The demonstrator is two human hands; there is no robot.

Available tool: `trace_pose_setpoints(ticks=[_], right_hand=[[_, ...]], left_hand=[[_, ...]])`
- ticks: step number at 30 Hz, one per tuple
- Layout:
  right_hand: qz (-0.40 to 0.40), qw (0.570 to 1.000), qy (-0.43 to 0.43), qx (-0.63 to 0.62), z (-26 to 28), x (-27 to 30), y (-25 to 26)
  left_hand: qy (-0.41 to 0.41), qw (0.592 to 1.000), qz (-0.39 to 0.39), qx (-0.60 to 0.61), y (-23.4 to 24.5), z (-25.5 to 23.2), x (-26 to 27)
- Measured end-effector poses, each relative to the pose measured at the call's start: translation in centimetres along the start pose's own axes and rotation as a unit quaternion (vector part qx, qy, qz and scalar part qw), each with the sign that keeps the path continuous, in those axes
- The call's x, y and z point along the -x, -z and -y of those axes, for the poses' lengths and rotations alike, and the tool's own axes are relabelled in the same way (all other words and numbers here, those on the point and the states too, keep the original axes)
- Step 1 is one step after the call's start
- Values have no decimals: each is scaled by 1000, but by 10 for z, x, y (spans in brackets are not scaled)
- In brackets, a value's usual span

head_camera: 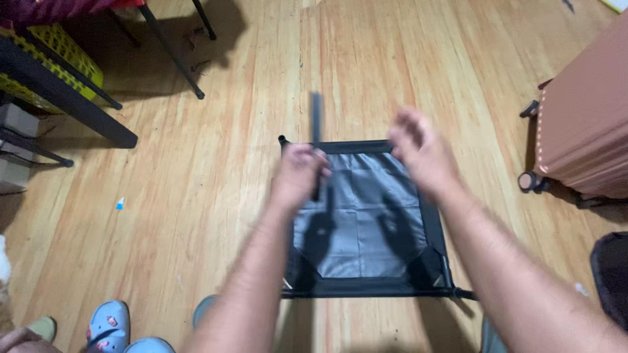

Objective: The person disassembles a small black folding stool by removing its four metal legs one by one. They lift the stool, flip it, and pull each leg out of its socket, placing the removed legs on the floor beside the stool.

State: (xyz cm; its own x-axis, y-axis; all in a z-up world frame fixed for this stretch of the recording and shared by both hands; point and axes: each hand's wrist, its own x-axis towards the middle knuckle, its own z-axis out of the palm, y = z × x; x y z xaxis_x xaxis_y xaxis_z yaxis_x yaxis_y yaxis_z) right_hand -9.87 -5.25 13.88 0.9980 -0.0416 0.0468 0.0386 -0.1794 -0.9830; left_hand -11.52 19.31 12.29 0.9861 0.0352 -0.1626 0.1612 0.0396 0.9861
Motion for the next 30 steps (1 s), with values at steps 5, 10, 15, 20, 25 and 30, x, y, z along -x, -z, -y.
trace_pose_setpoints(ticks=[5, 10, 15, 20, 25, 30], right_hand=[[44, 998, 39, -29, 32, -11, 14], [35, 997, -23, -69, 46, 11, 0], [39, 997, -14, -67, 48, 12, 6], [53, 989, -115, -77, 25, 18, 9], [52, 948, -278, -146, -40, 65, -15], [62, 910, -379, -156, -111, 94, -49]], left_hand=[[72, 996, -54, 19, 47, -46, 10], [80, 995, -50, 30, 34, -60, 20], [44, 999, -13, 25, 21, -55, 16], [-18, 991, -80, -108, 37, -11, -5], [38, 921, -202, -332, 104, 93, -20], [250, 867, -200, -381, 176, 184, -24]])
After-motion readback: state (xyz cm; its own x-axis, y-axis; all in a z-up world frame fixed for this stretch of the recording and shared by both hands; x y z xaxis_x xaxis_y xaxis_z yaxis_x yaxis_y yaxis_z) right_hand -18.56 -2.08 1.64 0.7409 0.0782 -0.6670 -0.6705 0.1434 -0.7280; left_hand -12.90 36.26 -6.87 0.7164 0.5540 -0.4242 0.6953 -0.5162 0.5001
